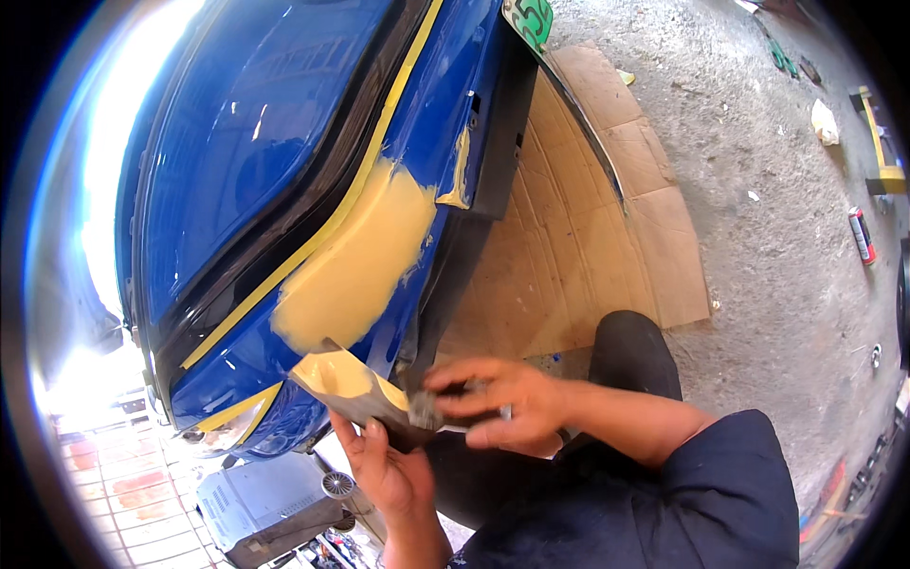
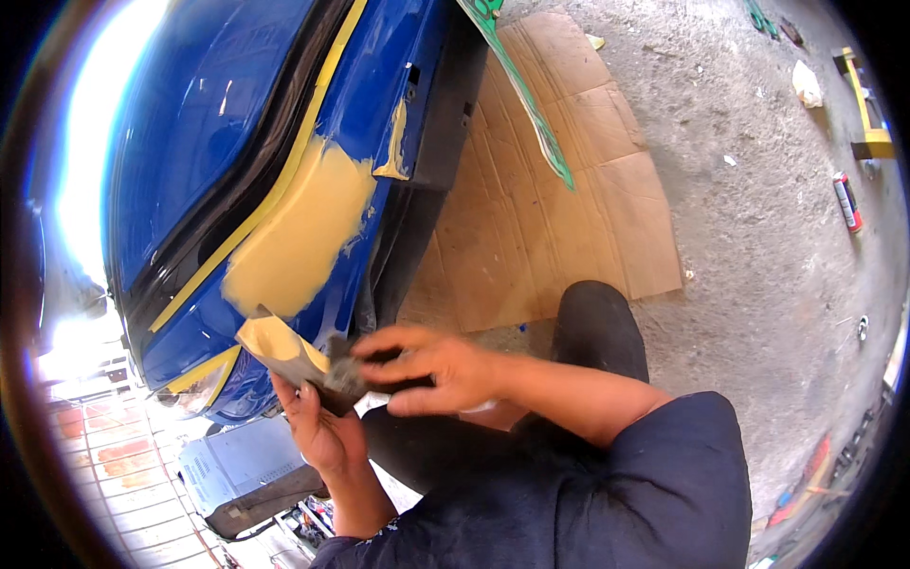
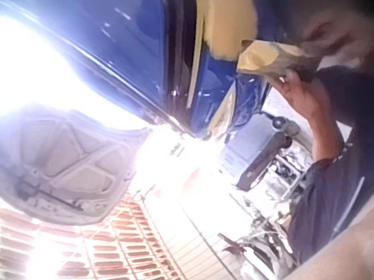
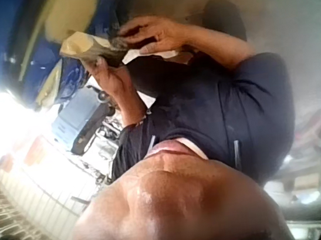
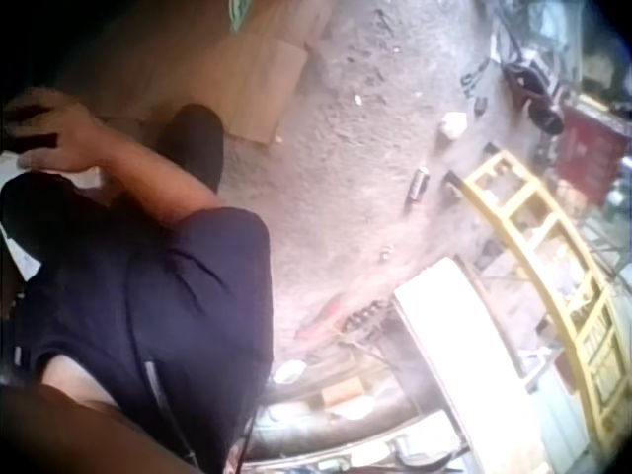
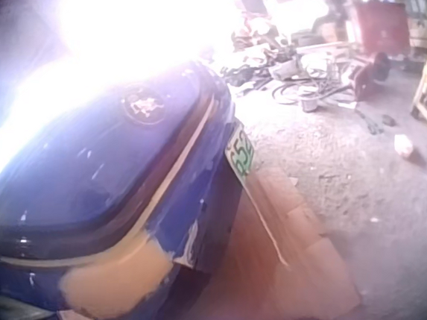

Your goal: The person sands a patch of yellow body filler on a car's blue bumper using a block. They then use a spreader to apply another layer of filler over the area.

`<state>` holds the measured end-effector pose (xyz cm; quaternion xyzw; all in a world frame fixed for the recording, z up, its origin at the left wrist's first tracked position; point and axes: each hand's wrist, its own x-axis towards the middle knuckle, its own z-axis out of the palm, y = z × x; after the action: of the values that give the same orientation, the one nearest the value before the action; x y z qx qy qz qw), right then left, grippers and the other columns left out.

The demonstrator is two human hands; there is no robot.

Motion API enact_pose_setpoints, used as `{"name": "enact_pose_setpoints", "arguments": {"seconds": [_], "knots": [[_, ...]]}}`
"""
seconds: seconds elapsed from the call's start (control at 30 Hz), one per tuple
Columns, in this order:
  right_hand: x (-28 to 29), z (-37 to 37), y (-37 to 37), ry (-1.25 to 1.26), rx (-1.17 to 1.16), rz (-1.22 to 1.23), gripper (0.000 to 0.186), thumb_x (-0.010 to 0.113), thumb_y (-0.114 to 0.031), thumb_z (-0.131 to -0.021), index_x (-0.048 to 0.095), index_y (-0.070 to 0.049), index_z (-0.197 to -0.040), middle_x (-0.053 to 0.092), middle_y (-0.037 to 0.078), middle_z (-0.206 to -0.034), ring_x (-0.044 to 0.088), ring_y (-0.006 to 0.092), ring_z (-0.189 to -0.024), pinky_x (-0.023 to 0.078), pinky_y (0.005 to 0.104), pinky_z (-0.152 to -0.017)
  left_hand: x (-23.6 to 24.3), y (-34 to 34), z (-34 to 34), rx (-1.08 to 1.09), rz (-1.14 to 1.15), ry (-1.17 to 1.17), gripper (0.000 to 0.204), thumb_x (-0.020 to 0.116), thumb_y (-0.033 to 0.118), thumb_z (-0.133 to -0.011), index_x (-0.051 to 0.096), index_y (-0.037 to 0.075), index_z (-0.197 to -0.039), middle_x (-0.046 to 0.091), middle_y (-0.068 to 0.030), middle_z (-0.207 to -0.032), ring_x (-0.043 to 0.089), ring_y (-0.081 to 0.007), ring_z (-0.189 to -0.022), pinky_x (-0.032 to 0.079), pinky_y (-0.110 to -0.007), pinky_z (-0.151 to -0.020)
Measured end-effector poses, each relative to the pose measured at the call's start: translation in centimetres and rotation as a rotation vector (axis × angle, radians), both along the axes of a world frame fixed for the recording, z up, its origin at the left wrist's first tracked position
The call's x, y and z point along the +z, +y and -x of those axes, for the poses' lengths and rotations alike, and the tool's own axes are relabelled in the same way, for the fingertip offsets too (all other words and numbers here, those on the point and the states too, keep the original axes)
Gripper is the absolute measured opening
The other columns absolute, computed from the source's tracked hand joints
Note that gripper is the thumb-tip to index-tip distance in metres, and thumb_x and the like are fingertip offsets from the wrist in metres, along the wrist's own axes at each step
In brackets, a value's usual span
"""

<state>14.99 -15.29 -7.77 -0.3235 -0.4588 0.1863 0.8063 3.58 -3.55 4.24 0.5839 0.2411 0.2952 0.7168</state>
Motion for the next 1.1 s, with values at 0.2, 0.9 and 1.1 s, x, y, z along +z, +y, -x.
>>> {"name": "enact_pose_setpoints", "arguments": {"seconds": [0.2, 0.9, 1.1], "knots": [[-0.5, 0.1, -1.4, 0.032, -0.337, 0.530, 0.039, 0.068, -0.014, -0.078, 0.062, -0.005, -0.116, 0.051, 0.015, -0.129, 0.045, 0.0377, -0.122, 0.039, 0.0463, -0.100, 1.0, 0.2, -0.6, 0.036, -0.141, -0.080, 0.053, 0.046, -0.004, -0.090, 0.032, 0.006, -0.141, 0.046, -0.0132, -0.136, 0.048, -0.0275, -0.123, 0.037, -0.044, -0.105], [-0.7, -4.5, 0.1, 1.246, 0.462, 0.120, 0.047, 0.051, -0.033, -0.092, 0.046, -0.010, -0.133, 0.054, 0.010, -0.126, 0.056, 0.0263, -0.112, 0.052, 0.0420, -0.083, 0.5, 1.4, -0.5, 0.113, -0.624, -0.191, 0.053, 0.048, -0.002, -0.090, 0.032, 0.003, -0.140, 0.045, -0.0169, -0.136, 0.047, -0.0268, -0.122, 0.037, -0.045, -0.104], [-1.1, -6.6, 3.3, 1.371, 0.587, -0.014, 0.045, 0.052, -0.040, -0.091, 0.054, -0.006, -0.120, 0.062, 0.009, -0.111, 0.061, 0.0263, -0.100, 0.054, 0.0440, -0.080, 0.6, 1.8, 0.6, 0.140, -0.519, -0.155, 0.053, 0.047, 0.000, -0.092, 0.031, 0.005, -0.142, 0.041, -0.0148, -0.140, 0.045, -0.0289, -0.124, 0.035, -0.048, -0.105]]}}
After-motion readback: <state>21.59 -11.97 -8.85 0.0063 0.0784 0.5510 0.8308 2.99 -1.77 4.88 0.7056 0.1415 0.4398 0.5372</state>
